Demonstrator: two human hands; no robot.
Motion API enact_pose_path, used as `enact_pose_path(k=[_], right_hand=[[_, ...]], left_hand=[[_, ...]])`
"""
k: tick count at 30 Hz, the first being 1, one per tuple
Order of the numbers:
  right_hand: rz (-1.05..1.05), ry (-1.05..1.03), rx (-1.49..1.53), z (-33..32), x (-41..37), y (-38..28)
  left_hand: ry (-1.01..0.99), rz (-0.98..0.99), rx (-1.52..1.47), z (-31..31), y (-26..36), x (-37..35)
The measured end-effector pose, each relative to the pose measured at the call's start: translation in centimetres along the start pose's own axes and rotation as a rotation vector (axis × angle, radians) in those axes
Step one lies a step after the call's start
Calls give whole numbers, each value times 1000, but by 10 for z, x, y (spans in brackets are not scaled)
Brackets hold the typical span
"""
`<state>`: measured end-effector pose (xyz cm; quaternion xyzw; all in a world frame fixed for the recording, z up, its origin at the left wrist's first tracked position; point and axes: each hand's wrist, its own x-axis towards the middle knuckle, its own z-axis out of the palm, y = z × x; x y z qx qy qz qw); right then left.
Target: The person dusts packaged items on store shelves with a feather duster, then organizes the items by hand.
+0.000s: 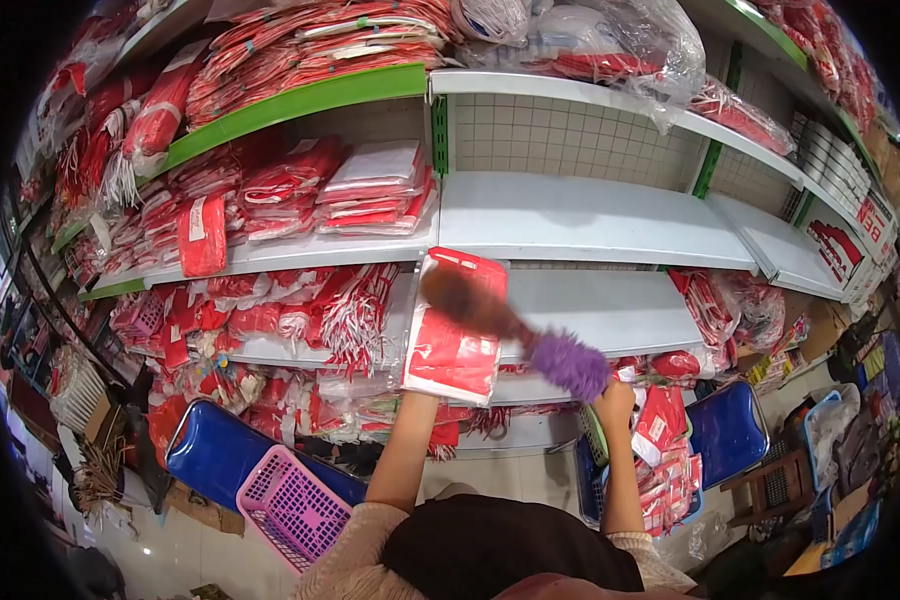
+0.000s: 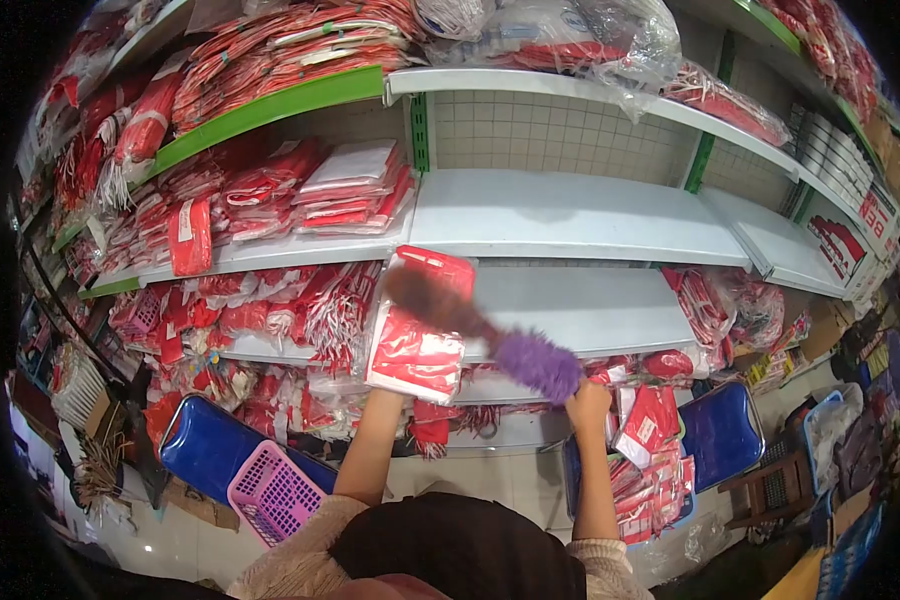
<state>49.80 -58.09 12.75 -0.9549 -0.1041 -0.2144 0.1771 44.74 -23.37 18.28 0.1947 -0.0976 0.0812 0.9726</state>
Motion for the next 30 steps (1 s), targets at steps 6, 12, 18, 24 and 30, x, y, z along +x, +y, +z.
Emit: enact_pose_path(k=[6, 12, 18, 24, 30], right_hand=[[-1, 146, 136, -2, 2, -3], [-81, -22, -31, 6, -6, 5], [131, 117, 132, 1, -7, -2], [-216, 6, 20, 4, -14, 0], [163, 140, 150, -26, 36, -33]], left_hand=[[6, -10, 8, -1, -1, -3], [1, -21, -1, 1, -2, -3], [5, -21, 2, 5, 0, -4], [9, -21, 2, 5, 0, -7], [6, -13, 2, 8, 1, -6]])
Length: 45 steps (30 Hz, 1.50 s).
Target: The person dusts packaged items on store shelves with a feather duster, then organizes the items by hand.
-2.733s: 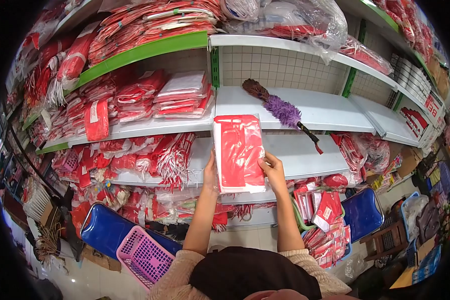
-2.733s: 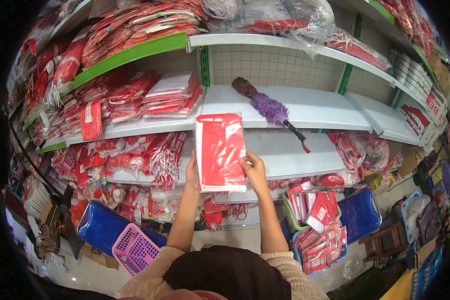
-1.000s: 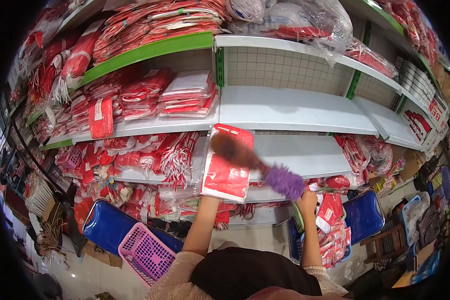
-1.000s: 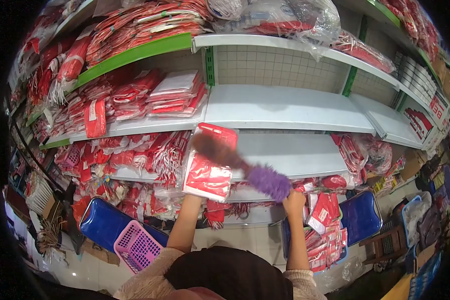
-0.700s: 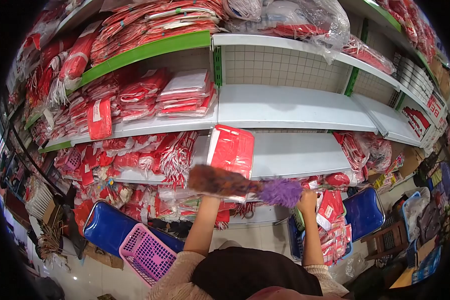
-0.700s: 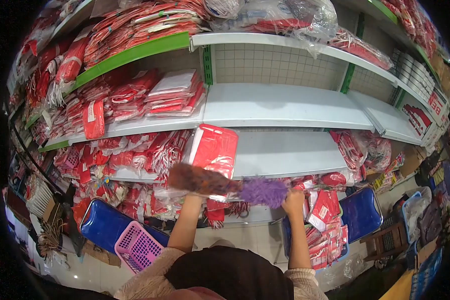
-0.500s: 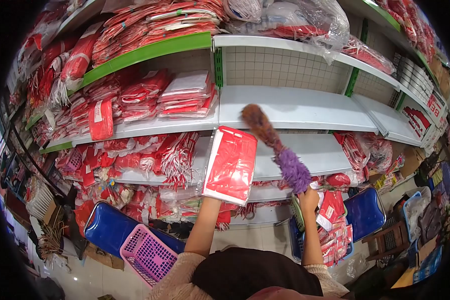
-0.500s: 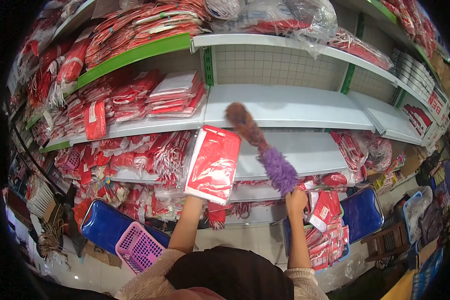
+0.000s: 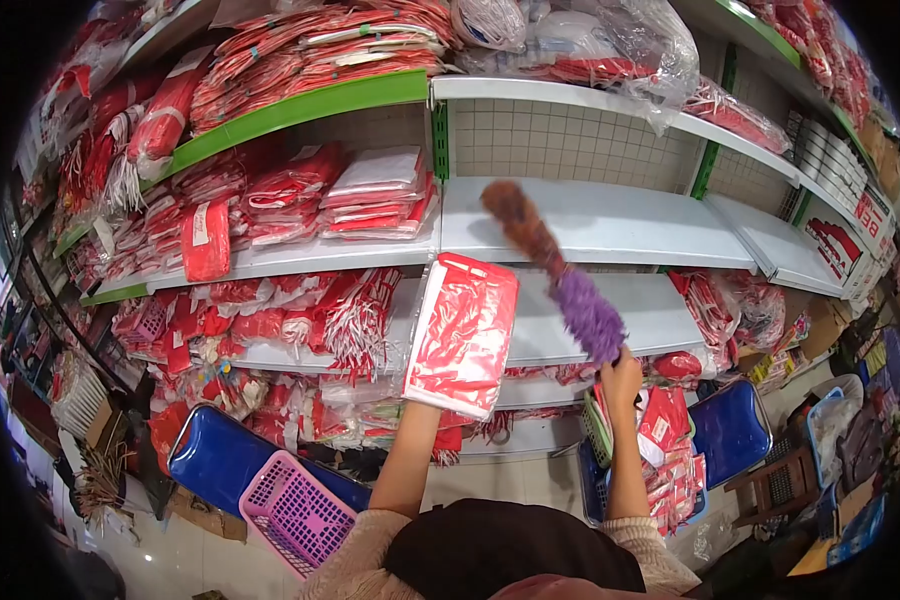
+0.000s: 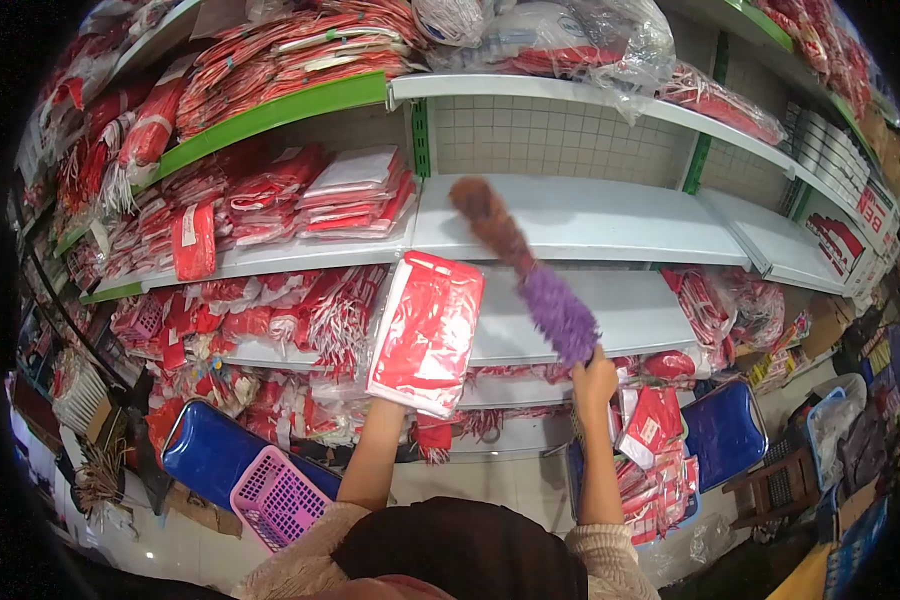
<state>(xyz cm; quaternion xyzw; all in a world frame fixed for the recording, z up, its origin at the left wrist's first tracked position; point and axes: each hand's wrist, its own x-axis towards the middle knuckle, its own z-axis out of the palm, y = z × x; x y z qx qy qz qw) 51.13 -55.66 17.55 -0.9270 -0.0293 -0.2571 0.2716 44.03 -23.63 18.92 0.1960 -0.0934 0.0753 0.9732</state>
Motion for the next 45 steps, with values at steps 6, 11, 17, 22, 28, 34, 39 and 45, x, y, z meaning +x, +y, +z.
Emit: enact_pose_path(k=[6, 11, 17, 22, 28, 34, 39, 45], right_hand=[[-199, 181, 135, -20, 83, -58], [-191, -64, -229, -4, 152, -86], [-459, 347, 42, -9, 109, -133], [-315, -66, 583, 5, 15, -162], [112, -779, 1247, 28, -36, -167], [79, -564, 1466, 40, -41, -186], [55, -457, 1580, 39, -14, -200], [-37, -405, 1598, 45, 34, -239]], left_hand=[[-5, 15, 0, 4, 3, 0], [6, 20, 10, 5, 6, -3], [14, 36, 21, 0, 13, -5], [28, 42, 30, -5, 15, -5], [48, 50, 60, -18, 16, -4], [109, 104, 200, -48, 33, -2], [138, 121, 261, 61, 71, -23], [-10, 148, 734, 65, 121, -26]])
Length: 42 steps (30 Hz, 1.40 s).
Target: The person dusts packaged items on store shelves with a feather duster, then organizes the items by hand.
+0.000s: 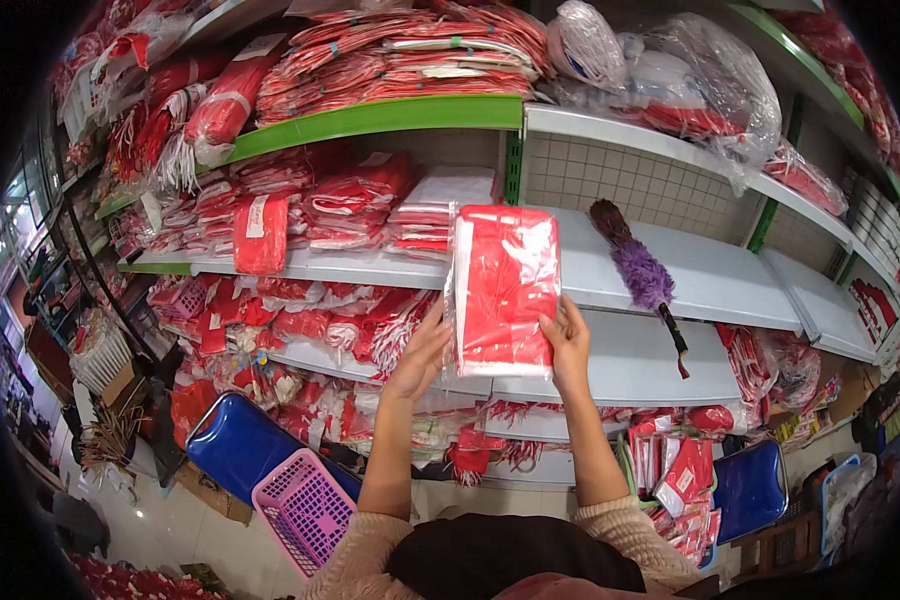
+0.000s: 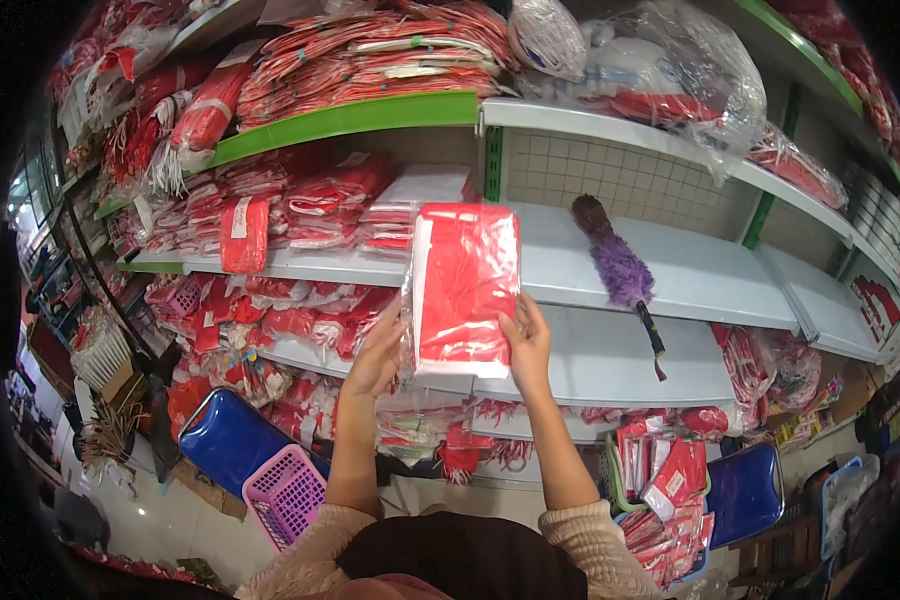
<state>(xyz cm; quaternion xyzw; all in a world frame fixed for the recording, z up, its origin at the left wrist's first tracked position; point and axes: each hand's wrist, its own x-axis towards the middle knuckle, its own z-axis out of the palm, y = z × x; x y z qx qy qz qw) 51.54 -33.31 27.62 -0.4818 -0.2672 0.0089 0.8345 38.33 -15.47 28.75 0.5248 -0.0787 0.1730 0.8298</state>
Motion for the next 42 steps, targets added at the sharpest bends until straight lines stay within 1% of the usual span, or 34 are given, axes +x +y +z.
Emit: enact_pose_path(k=[1, 2, 4, 7, 8, 11, 12, 13, 14, 15, 16, 17, 18, 19, 20, 21, 22, 23, 25, 26, 29, 32, 35, 38, 41, 42], right_hand=[[-28, -5, 2, 5, 12, 1], [-3, -44, 9, 11, 25, -2], [-40, -36, -9, 26, 54, 0], [-88, -26, -75, 55, 99, -1], [-103, -23, -105, 66, 115, -1], [-131, 3, -187, 88, 170, 12], [-113, -6, -170, 97, 183, 9], [-145, 22, -286, 100, 204, 20], [-175, 50, -402, 97, 232, 43], [-202, 80, -520, 100, 243, 48], [-266, 90, -911, 97, 249, 52], [-178, 22, -1073, 102, 250, 48], [-84, -47, -1234, 106, 249, 44], [18, -117, -1393, 108, 249, 40], [97, -171, -1383, 110, 248, 37], [62, -136, -1289, 110, 246, 40], [28, -100, -1196, 111, 243, 41], [-7, -65, -1102, 108, 242, 45], [-10, -93, -908, 102, 245, 59], [-15, -110, -811, 102, 244, 62], [-84, -59, -876, 106, 235, 71], [-284, 50, -978, 111, 219, 72], [-390, 116, -994, 125, 183, 60], [-461, 110, -962, 138, 143, 52], [-538, 114, -1016, 142, 112, 55], [-537, 126, -1035, 145, 101, 53]], left_hand=[[-30, 11, 65, 3, 15, 3], [-51, 34, 99, 0, 23, 8], [-100, 79, 170, -6, 39, 22], [-111, 76, 364, -8, 70, 51], [-80, 103, 435, -14, 76, 66], [-32, 286, 674, -43, 83, 121], [10, 313, 699, -47, 87, 136], [-4, 392, 769, -76, 71, 170], [38, 406, 863, -88, 68, 188], [83, 418, 956, -90, 69, 198], [88, 409, 1104, -94, 70, 204], [93, 399, 1252, -94, 73, 208], [161, 505, 1367, -92, 71, 208], [167, 508, 1414, -94, 72, 210], [169, 507, 1461, -94, 73, 210], [168, 502, 1507, -94, 73, 208], [164, 499, 1459, -95, 73, 208], [201, 510, 1452, -99, 69, 210], [280, 533, 1438, -106, 62, 212], [299, 482, 1436, -103, 64, 208], [324, 499, 1424, -104, 61, 203], [333, 555, 1369, -101, 58, 193], [362, 692, 1371, -95, 50, 178], [352, 776, 1306, -85, 44, 156], [324, 799, 1263, -74, 37, 137], [309, 760, 1191, -69, 35, 130]])
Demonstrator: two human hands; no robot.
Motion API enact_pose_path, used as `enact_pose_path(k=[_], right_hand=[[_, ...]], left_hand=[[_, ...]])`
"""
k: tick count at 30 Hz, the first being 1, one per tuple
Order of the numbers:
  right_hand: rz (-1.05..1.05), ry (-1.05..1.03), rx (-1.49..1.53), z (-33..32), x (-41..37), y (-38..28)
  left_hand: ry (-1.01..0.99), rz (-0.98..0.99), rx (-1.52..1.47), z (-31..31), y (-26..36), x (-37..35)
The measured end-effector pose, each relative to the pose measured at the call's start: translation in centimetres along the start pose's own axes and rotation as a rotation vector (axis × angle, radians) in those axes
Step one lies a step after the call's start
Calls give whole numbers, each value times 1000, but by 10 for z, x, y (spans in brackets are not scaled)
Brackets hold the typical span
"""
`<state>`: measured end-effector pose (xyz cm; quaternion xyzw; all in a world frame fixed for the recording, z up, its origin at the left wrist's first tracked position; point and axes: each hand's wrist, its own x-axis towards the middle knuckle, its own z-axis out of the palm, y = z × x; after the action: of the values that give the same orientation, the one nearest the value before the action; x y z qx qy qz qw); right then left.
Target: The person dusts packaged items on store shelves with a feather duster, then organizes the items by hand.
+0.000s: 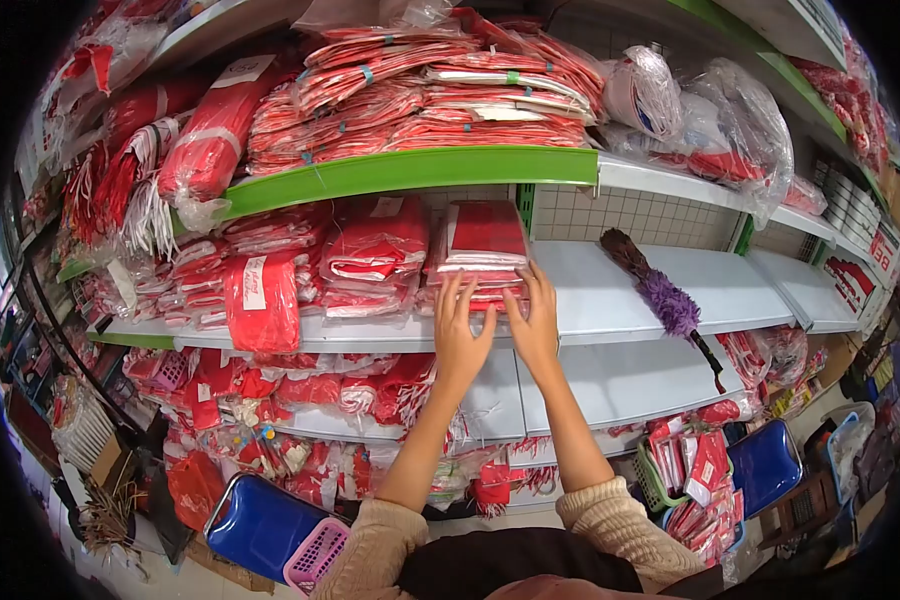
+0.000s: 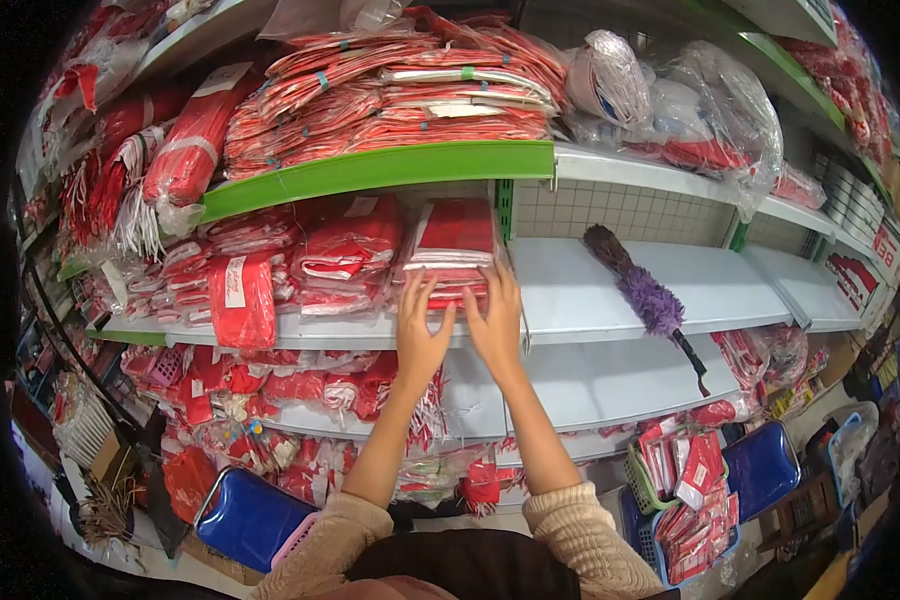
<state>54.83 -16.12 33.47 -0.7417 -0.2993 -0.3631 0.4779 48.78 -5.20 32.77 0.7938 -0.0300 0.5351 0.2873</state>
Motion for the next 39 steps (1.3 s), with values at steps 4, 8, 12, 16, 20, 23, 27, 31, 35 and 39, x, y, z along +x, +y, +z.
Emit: enact_pose_path(k=[4, 8, 12, 16, 20, 23, 27, 31, 35, 39], right_hand=[[6, -28, 77, -13, -30, -8], [73, -35, -5, -36, -54, 3], [166, 7, -117, -71, -66, 28], [97, 144, -578, -119, -69, 69], [131, 258, -858, -166, -59, 116], [194, 234, -923, -189, -53, 157], [261, 76, -924, -217, -42, 202], [233, -64, -727, -252, -18, 240], [186, -228, -583, -273, 10, 275], [168, -324, -506, -276, 33, 306]], left_hand=[[-73, -16, -115, -1, 16, -19], [-130, -40, -202, 2, 30, -36], [-194, -86, -289, 18, 40, -48], [-258, -123, -404, 45, 55, -56], [-319, -118, -453, 77, 74, -60], [-348, -118, -463, 100, 94, -57], [-359, -130, -473, 145, 113, -63], [-376, -151, -483, 180, 132, -65], [-354, -159, -483, 211, 152, -64], [-365, -198, -467, 233, 169, -71]])
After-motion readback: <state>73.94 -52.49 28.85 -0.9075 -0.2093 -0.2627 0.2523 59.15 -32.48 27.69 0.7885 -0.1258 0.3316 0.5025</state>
